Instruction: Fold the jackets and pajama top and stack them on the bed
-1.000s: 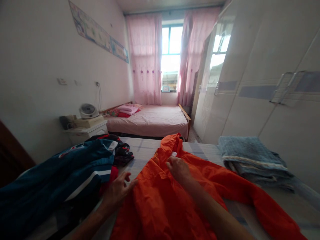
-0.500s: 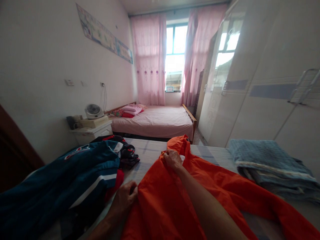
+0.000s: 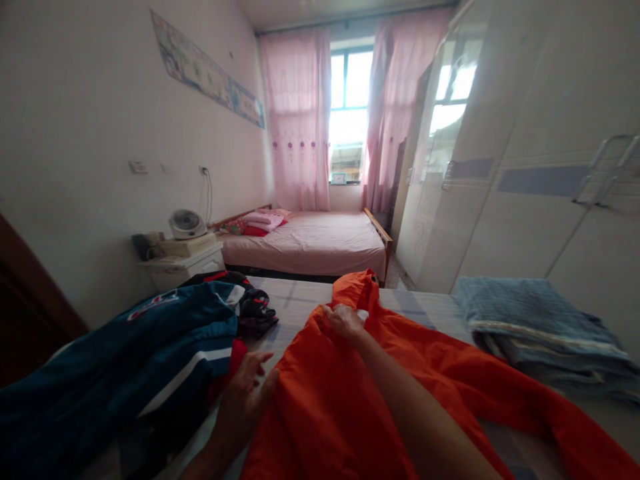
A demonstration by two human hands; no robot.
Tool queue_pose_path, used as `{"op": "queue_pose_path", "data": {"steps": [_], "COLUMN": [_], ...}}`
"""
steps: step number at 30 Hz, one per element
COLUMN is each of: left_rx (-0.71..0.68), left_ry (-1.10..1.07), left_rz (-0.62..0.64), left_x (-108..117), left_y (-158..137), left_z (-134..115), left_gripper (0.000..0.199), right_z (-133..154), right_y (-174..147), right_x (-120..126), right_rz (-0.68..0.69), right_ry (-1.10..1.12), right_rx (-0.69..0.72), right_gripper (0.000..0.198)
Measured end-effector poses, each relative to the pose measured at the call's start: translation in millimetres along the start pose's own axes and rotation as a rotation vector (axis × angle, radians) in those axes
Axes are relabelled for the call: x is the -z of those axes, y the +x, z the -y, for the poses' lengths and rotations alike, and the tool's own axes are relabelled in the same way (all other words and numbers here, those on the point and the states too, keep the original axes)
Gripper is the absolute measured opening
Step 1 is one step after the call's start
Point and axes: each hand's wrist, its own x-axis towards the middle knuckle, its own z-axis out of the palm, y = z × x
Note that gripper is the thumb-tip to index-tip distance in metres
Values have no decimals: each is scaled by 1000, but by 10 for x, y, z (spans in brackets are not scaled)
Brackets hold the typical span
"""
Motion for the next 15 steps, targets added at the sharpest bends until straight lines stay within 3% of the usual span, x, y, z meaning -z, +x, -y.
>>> {"op": "queue_pose_path", "data": {"steps": [3, 7, 10, 15], "left_rx": [-176, -153, -168, -254], "left_ry": [111, 255, 260, 249], "left_rz": [132, 297, 278, 182], "left_x": [-77, -172, -160, -129], "left_y": [-32, -57, -72, -76], "left_z": [-41, -5, 40, -51], "left_gripper": [47, 48, 46, 43], "right_z": [64, 154, 67, -150], "right_y": [-81, -268, -627, -1595], "right_x": [40, 147, 234, 279], "right_rz": [19, -83, -45, 83], "right_ry": [42, 52, 37, 80], "right_rx": [7, -5, 9, -18], "right_gripper": [29, 37, 28, 26]}}
